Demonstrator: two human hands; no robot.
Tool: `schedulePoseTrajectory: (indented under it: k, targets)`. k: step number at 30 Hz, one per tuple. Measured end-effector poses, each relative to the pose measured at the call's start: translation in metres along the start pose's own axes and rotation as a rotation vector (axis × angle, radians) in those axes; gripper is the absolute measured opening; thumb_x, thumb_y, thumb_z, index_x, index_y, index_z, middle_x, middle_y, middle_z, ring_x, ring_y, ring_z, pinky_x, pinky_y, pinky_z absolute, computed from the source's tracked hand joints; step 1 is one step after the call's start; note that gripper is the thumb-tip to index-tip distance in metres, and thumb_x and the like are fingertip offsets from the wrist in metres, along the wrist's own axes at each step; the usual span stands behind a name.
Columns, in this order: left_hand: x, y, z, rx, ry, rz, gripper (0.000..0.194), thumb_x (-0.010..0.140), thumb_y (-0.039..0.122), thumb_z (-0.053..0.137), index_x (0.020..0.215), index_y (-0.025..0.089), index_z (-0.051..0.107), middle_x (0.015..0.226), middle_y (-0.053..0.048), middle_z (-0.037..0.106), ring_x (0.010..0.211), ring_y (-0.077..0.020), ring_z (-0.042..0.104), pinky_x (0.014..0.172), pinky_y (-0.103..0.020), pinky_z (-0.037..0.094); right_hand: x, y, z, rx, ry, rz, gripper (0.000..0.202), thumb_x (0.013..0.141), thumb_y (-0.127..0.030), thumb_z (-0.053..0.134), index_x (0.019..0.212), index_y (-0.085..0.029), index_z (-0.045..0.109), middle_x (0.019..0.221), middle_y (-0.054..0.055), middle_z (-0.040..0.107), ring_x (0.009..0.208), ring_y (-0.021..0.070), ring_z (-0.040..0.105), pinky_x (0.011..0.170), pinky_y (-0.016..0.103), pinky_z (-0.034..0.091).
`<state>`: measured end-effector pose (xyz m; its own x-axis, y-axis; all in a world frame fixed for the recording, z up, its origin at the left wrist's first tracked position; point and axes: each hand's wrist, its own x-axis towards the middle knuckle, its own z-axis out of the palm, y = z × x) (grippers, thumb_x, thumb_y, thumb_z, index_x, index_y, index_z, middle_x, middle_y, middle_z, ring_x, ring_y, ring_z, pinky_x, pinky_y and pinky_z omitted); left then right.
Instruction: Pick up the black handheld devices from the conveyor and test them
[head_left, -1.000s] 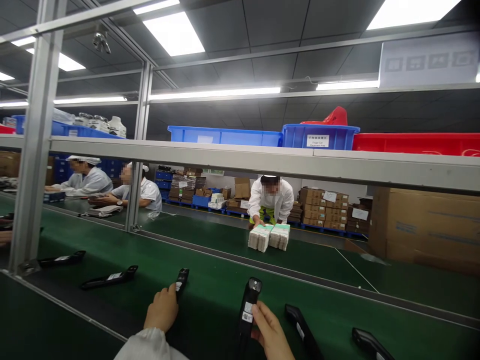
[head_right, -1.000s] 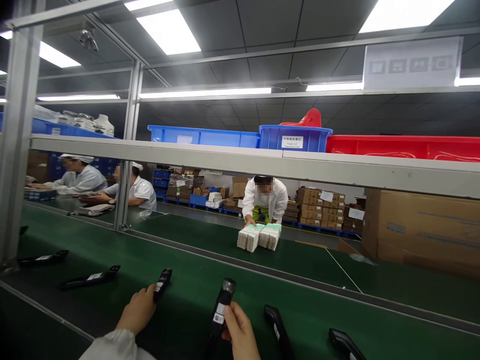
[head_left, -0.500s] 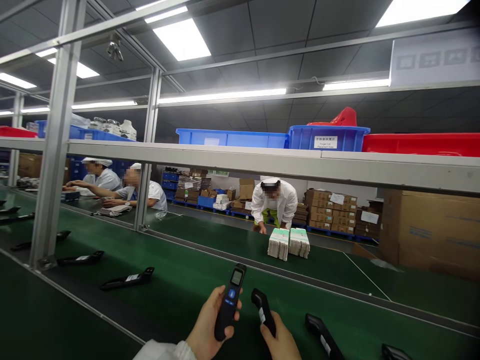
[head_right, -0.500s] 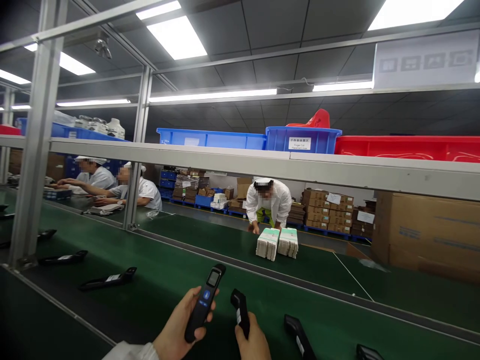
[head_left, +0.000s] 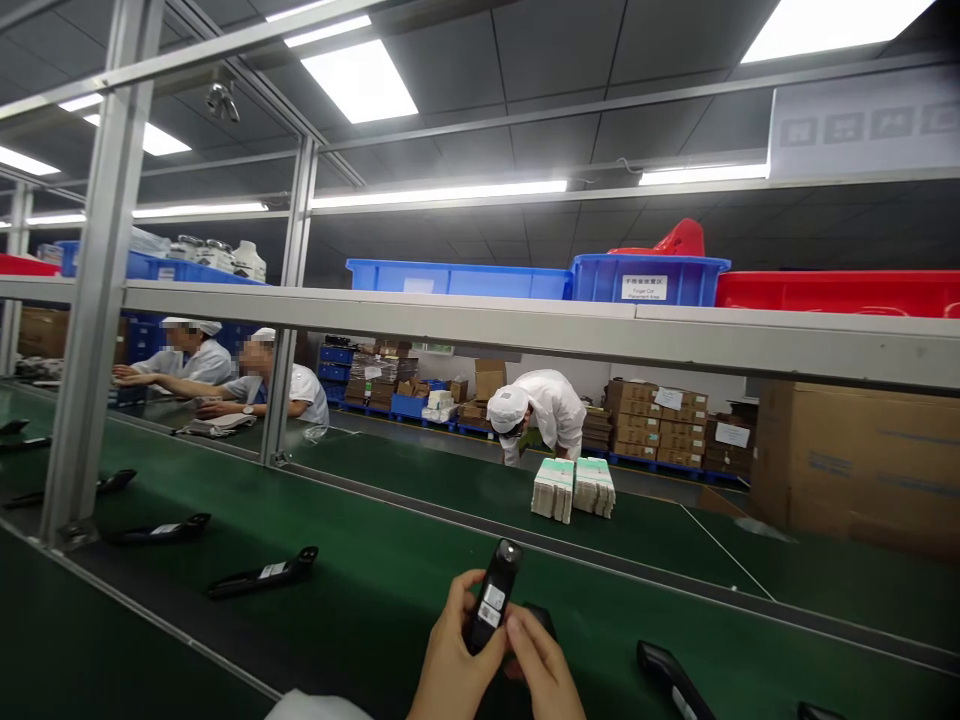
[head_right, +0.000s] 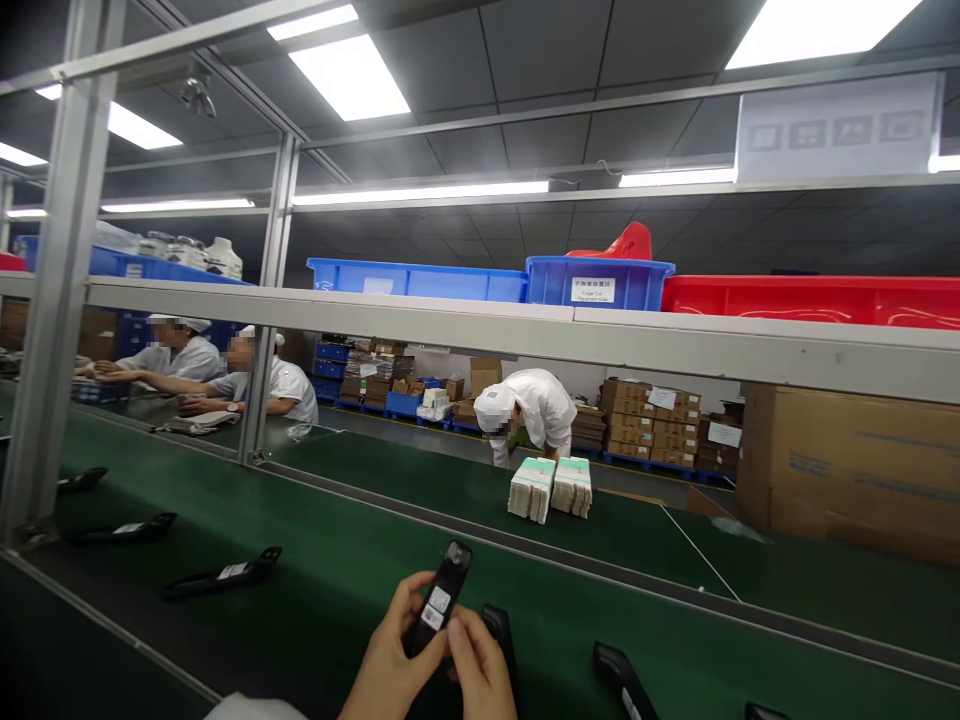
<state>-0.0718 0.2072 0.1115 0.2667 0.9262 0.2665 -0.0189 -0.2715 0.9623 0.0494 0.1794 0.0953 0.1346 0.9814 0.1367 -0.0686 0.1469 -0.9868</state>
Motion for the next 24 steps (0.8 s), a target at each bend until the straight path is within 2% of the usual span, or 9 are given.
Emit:
schedulePoseTrajectory:
  k: [5, 9, 12, 14, 16, 18, 20, 22, 24]
  targets:
    - [-0.007, 0.002, 0.006, 0.045, -0.048, 0.037, 0.052, 0.075, 0.045, 0.056, 0.12, 0.023, 0.04, 0.082, -0.002, 0.053, 0.075, -0.018, 0.057, 0.066, -0.027, 0.044, -0.006, -0.011, 0.017, 0.338, -0.006, 0.057, 0.055, 0.061, -0.065, 0.063, 0.095, -0.022, 0.069, 0.092, 0.006, 0.068, 0.088, 0.0254, 0.06, 0.074, 0.031, 0.047]
    - [-0.007, 0.001, 0.006, 0.017, -0.116, 0.041, 0.054, 0.075, 0.045, 0.057, 0.121, 0.024, 0.039, 0.081, -0.001, 0.052, 0.075, -0.0171, 0.056, 0.067, -0.027, 0.045, -0.002, -0.005, 0.008, 0.301, -0.049, 0.082, 0.053, 0.061, -0.062, 0.065, 0.094, -0.022, 0.069, 0.08, 0.005, 0.066, 0.076, 0.0214, 0.059, 0.067, 0.029, 0.047]
    - [0.003, 0.0, -0.007, 0.001, -0.187, 0.051, 0.049, 0.076, 0.05, 0.053, 0.116, 0.022, 0.044, 0.076, 0.001, 0.05, 0.067, -0.0143, 0.053, 0.058, -0.025, 0.044, 0.002, 0.007, 0.001, 0.203, 0.023, 0.02, 0.052, 0.063, -0.064, 0.063, 0.092, -0.022, 0.069, 0.072, 0.003, 0.064, 0.066, 0.0179, 0.055, 0.056, 0.026, 0.043]
    - [0.014, 0.0, -0.024, 0.059, -0.122, 0.052, 0.046, 0.078, 0.053, 0.047, 0.11, 0.021, 0.049, 0.072, 0.002, 0.048, 0.06, -0.0132, 0.05, 0.049, -0.023, 0.04, 0.004, 0.013, 0.0, 0.159, 0.086, -0.001, 0.052, 0.063, -0.065, 0.061, 0.088, -0.021, 0.07, 0.069, 0.003, 0.062, 0.064, 0.017, 0.053, 0.053, 0.025, 0.041]
    - [0.026, 0.002, -0.049, 0.215, 0.049, 0.087, 0.041, 0.079, 0.052, 0.043, 0.105, 0.02, 0.052, 0.07, 0.001, 0.049, 0.061, -0.0146, 0.05, 0.05, -0.024, 0.04, 0.005, 0.016, 0.001, 0.137, 0.139, -0.003, 0.054, 0.061, -0.068, 0.06, 0.087, -0.021, 0.07, 0.068, 0.004, 0.062, 0.064, 0.0171, 0.052, 0.052, 0.025, 0.04]
    - [0.036, 0.001, -0.079, 0.483, 0.187, 0.174, 0.038, 0.08, 0.042, 0.042, 0.11, 0.021, 0.05, 0.083, -0.003, 0.056, 0.077, -0.0183, 0.055, 0.064, -0.028, 0.045, 0.004, 0.015, 0.003, 0.135, 0.189, 0.001, 0.057, 0.059, -0.07, 0.061, 0.087, -0.021, 0.071, 0.07, 0.004, 0.063, 0.064, 0.0172, 0.051, 0.052, 0.026, 0.04]
    - [0.044, -0.004, -0.109, 0.745, 0.3, 0.206, 0.044, 0.079, 0.029, 0.037, 0.122, 0.02, 0.044, 0.108, -0.009, 0.056, 0.101, -0.0232, 0.053, 0.078, -0.034, 0.046, 0.003, 0.014, 0.004, 0.149, 0.206, 0.009, 0.06, 0.056, -0.07, 0.062, 0.089, -0.021, 0.071, 0.069, 0.004, 0.062, 0.063, 0.017, 0.05, 0.052, 0.026, 0.04]
    - [0.047, -0.013, -0.136, 0.967, 0.385, 0.16, 0.055, 0.076, 0.02, 0.035, 0.131, 0.015, 0.035, 0.128, -0.013, 0.047, 0.121, -0.026, 0.04, 0.091, -0.039, 0.041, 0.003, 0.013, 0.004, 0.165, 0.207, 0.017, 0.06, 0.054, -0.07, 0.063, 0.088, -0.022, 0.071, 0.068, 0.004, 0.061, 0.062, 0.0166, 0.05, 0.051, 0.026, 0.04]
    - [0.048, -0.023, -0.157, 1.149, 0.498, -0.014, 0.058, 0.075, 0.014, 0.034, 0.132, 0.007, 0.033, 0.135, -0.017, 0.041, 0.129, -0.0281, 0.031, 0.099, -0.044, 0.034, 0.003, 0.013, 0.003, 0.18, 0.204, 0.022, 0.06, 0.053, -0.069, 0.065, 0.088, -0.021, 0.071, 0.068, 0.004, 0.06, 0.062, 0.0164, 0.05, 0.05, 0.026, 0.039]
